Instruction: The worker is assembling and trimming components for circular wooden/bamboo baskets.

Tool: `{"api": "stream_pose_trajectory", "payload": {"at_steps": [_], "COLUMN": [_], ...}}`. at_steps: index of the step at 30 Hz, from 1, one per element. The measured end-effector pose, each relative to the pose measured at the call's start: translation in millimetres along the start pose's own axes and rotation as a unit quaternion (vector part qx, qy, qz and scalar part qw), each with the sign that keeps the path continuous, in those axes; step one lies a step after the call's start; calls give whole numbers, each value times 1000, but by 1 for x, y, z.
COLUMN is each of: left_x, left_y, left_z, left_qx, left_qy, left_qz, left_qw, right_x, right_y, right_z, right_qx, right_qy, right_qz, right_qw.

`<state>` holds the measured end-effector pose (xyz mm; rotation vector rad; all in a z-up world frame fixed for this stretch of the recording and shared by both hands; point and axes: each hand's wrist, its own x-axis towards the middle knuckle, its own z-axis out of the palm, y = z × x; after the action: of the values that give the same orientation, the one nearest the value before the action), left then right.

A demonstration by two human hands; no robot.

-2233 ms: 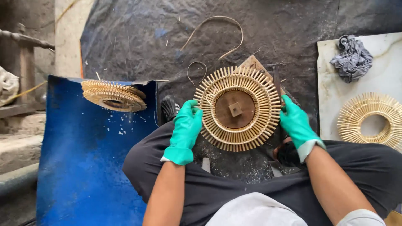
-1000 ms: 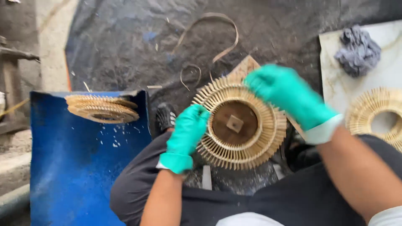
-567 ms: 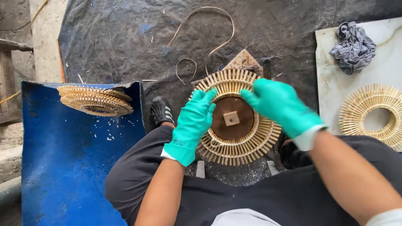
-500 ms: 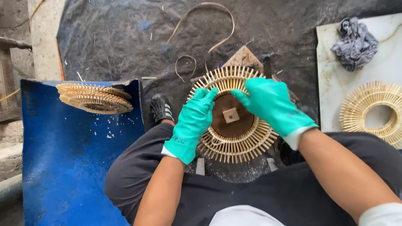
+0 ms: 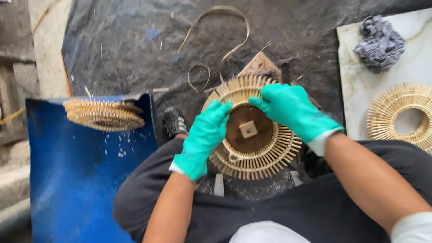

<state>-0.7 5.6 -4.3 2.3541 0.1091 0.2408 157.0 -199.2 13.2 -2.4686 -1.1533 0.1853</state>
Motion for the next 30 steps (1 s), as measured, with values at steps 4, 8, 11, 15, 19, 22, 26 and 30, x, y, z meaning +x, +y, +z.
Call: {"api": "stream_pose_trajectory", "payload": {"at_steps": [4,8,11,15,19,22,26,30], "left_x": [-12,-7,-4,1,30,45,44,41], "left_y": [-3,5,9,9,35,33,16,17], "left_z": [-7,-12,-7,4,11,21,36,33], "left_qx": [-51,-193,-274,-111,56,145,169,176], "left_qy": [5,-32,-41,17,22,-71,-70,-39], "left_qz": [5,-183,-272,-65,-22,-76,20,23], "left_qw": [999,964,921,992,998,984,983,983], "right_x": [-14,-19,-23,-13,-9,-13,-21,-28], "right_y": [20,23,25,6,-6,-13,-5,13], "right_z": [-54,-98,-110,-119,-88,-64,-40,-19], "right_qx": [300,197,248,274,89,102,84,45], "right_qy": [24,0,-2,-92,-338,-374,-317,-210], "right_qz": [92,236,290,399,348,333,302,219], "right_qw": [949,951,924,870,870,860,895,952]}}
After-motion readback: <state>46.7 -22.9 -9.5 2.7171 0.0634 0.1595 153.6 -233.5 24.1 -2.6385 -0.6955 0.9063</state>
